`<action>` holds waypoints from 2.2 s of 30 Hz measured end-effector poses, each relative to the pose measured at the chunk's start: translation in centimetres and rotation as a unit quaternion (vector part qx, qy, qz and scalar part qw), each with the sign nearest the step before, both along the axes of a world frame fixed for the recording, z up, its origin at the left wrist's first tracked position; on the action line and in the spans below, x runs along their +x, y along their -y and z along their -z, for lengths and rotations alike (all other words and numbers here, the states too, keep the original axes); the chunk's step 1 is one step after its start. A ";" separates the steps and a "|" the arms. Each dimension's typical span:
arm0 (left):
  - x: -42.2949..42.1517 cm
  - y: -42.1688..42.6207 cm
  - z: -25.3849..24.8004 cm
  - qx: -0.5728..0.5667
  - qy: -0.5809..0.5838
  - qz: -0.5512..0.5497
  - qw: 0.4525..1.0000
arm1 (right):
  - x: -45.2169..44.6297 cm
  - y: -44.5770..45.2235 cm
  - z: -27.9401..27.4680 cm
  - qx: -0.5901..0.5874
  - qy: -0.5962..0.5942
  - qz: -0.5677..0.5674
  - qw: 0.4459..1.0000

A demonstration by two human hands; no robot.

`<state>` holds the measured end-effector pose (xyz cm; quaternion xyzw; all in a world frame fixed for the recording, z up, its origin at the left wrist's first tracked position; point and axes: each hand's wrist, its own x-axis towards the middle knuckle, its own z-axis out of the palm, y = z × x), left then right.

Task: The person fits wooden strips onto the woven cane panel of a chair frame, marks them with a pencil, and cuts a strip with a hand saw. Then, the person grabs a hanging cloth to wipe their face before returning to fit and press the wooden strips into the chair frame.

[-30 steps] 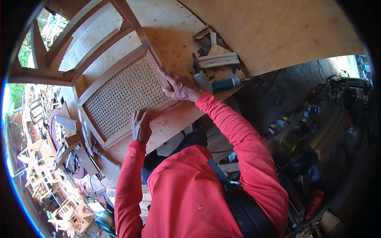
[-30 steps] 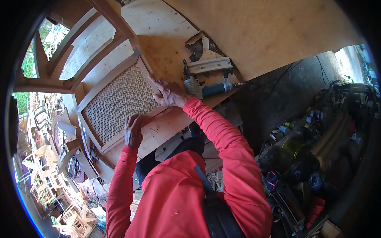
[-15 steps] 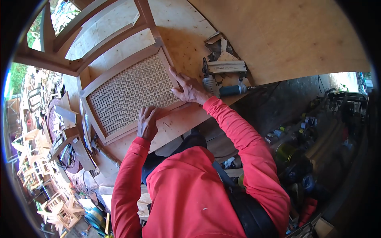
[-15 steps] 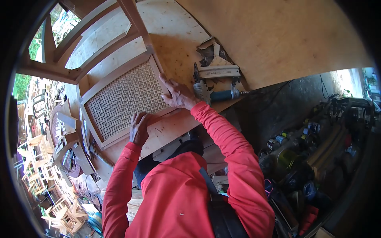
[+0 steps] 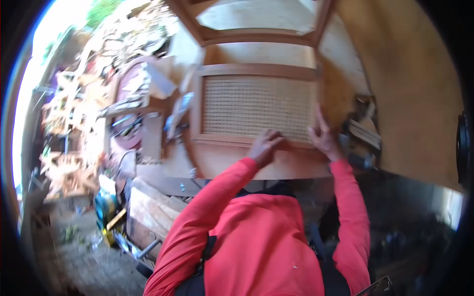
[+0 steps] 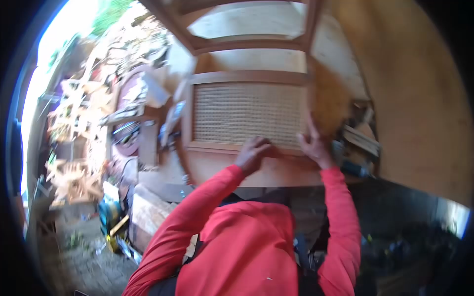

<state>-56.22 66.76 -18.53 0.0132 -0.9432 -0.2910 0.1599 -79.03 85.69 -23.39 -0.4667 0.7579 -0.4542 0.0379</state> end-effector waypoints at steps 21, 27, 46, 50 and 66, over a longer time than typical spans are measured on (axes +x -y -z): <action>0.0 -0.2 -1.3 0.030 0.003 -0.013 0.999 | -0.5 5.5 -1.8 0.060 -0.067 0.163 0.983; -0.2 0.1 -1.3 0.038 0.025 -0.008 0.999 | -0.6 5.9 -2.0 0.018 -0.115 0.175 0.978; 0.1 0.4 -0.6 0.041 0.008 -0.009 0.999 | 0.4 7.6 -3.3 0.112 0.003 0.318 0.941; 0.1 0.4 -0.4 0.043 -0.003 -0.017 0.999 | 1.4 8.2 -4.3 0.121 -0.028 0.361 0.924; 0.1 0.9 0.3 0.049 -0.002 0.010 0.999 | -1.6 2.7 -7.2 -0.089 0.296 0.310 0.899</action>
